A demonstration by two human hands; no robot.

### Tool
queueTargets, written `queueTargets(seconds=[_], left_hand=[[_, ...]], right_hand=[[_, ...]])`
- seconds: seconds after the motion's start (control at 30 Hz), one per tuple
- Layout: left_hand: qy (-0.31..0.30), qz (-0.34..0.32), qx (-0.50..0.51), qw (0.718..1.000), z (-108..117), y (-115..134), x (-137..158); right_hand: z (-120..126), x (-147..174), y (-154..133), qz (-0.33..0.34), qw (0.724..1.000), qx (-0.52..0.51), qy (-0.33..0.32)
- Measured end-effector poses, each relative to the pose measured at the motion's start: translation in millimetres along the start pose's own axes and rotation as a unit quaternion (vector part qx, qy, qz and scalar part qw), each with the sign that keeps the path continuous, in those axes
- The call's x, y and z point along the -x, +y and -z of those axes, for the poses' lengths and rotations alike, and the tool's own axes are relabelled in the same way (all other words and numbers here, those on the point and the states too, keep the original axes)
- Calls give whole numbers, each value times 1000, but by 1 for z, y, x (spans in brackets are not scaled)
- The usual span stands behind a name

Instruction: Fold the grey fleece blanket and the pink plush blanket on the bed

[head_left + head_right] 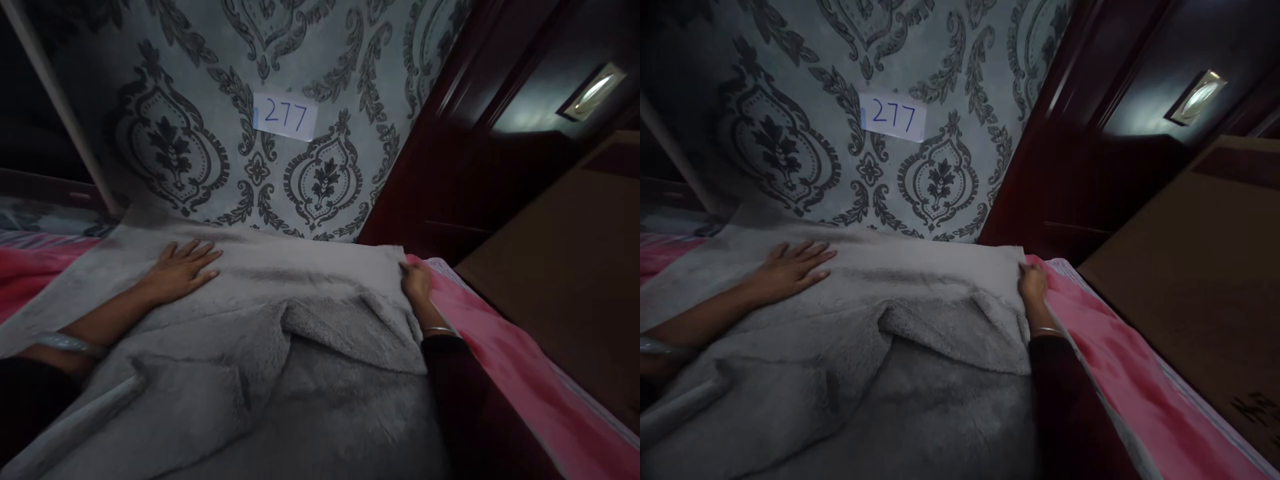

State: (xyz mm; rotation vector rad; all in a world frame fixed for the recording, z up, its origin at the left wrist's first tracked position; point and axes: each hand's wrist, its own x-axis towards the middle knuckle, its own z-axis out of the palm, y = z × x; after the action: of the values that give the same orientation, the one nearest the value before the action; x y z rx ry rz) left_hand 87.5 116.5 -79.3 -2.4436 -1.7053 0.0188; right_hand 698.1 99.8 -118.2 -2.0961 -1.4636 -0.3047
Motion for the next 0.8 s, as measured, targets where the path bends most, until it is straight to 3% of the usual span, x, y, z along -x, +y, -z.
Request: queueTargets(seconds=[0.07,0.23,0.3,0.4,0.5,0.67,0.8], left_hand=[[16,51,1,999,0,1,0],[30,113,-9,993,1,1,2],[34,109,-11,993,1,-1,2],[28,86,-1,996,1,-3,2],[15,50,19,998,8,2,4],[-98,34,92,990,39,17,23],[-146,-32,198,969,67,27,75]], right_hand=[[0,0,0,-16,999,10,-37],[19,10,-23,32,999,-12,0],[33,25,-39,99,993,-53,-49],[51,62,-61,204,956,-121,-176],[66,104,-72,243,933,-115,-237],[91,140,-52,219,951,-76,-204],[109,140,-35,119,968,-59,-212]])
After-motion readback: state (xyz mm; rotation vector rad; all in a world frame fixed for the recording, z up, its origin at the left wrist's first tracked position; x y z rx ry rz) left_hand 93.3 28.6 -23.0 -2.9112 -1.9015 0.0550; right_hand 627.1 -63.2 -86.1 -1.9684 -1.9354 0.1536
